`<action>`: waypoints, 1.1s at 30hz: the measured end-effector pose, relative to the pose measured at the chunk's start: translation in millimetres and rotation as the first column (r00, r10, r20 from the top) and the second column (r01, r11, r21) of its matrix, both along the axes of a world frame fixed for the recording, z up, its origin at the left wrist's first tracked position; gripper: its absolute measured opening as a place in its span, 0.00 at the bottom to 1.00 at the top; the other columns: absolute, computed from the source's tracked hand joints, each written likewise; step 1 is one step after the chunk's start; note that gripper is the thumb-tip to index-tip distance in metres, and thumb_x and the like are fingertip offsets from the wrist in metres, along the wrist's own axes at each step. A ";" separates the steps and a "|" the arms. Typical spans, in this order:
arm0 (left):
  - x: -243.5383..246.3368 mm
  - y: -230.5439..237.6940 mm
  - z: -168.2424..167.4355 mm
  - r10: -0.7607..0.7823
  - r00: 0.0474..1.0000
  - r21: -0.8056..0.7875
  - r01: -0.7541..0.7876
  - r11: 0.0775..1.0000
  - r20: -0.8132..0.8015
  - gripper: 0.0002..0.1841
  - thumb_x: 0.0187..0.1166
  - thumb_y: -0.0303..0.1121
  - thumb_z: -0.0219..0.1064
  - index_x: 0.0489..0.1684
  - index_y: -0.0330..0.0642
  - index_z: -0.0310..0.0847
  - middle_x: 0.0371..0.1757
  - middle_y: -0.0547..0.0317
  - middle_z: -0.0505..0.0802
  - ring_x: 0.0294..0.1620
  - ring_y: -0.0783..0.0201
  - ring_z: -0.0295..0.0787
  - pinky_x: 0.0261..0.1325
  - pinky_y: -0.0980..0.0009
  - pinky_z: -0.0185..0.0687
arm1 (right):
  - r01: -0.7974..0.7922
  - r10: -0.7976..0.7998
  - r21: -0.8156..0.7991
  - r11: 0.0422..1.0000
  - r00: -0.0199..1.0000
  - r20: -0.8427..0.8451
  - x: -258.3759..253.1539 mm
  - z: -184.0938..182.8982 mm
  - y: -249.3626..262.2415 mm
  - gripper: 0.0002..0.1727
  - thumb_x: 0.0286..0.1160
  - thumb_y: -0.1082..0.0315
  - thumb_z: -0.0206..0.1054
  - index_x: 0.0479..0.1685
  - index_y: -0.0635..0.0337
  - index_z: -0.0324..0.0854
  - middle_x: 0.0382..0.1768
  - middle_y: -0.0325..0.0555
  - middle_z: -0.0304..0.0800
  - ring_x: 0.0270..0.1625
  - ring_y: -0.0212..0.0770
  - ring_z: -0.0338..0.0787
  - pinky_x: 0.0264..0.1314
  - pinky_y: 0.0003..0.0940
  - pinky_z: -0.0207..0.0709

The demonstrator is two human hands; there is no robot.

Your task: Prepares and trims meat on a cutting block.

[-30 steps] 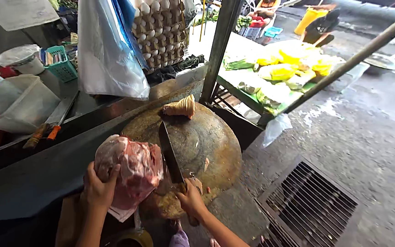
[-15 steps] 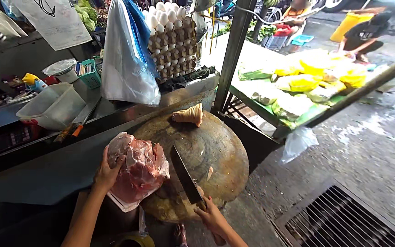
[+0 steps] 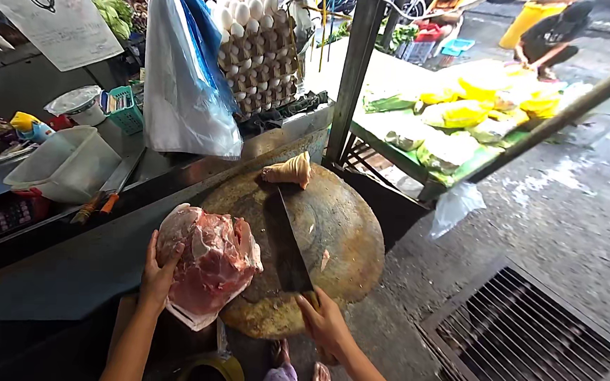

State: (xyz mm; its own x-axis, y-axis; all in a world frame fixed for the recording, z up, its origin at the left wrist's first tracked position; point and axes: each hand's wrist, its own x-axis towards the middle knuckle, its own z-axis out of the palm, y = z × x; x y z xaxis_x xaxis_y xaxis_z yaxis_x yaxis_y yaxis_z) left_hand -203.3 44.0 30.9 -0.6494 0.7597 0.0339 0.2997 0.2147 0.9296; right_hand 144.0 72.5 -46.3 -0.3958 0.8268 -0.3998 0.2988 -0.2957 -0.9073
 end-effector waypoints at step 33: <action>33.7 -31.3 -8.6 0.220 0.971 -0.033 -0.224 0.974 -0.088 0.45 0.88 0.48 0.62 0.96 0.37 0.37 0.92 0.36 0.60 0.92 0.46 0.58 0.90 0.50 0.54 | -0.303 0.238 0.172 0.937 0.917 0.320 -67.4 38.7 -8.7 0.24 0.91 0.52 0.57 0.69 0.65 0.74 0.46 0.61 0.90 0.52 0.59 0.92 0.59 0.58 0.81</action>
State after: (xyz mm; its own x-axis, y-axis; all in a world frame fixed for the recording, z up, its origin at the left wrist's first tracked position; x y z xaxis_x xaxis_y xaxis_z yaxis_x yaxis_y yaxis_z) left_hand -169.5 12.7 22.3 -0.7984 0.5986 0.0657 0.3157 0.3232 0.8921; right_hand 76.6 63.8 -7.7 -0.5102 0.7826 -0.3566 0.5984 0.0252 -0.8008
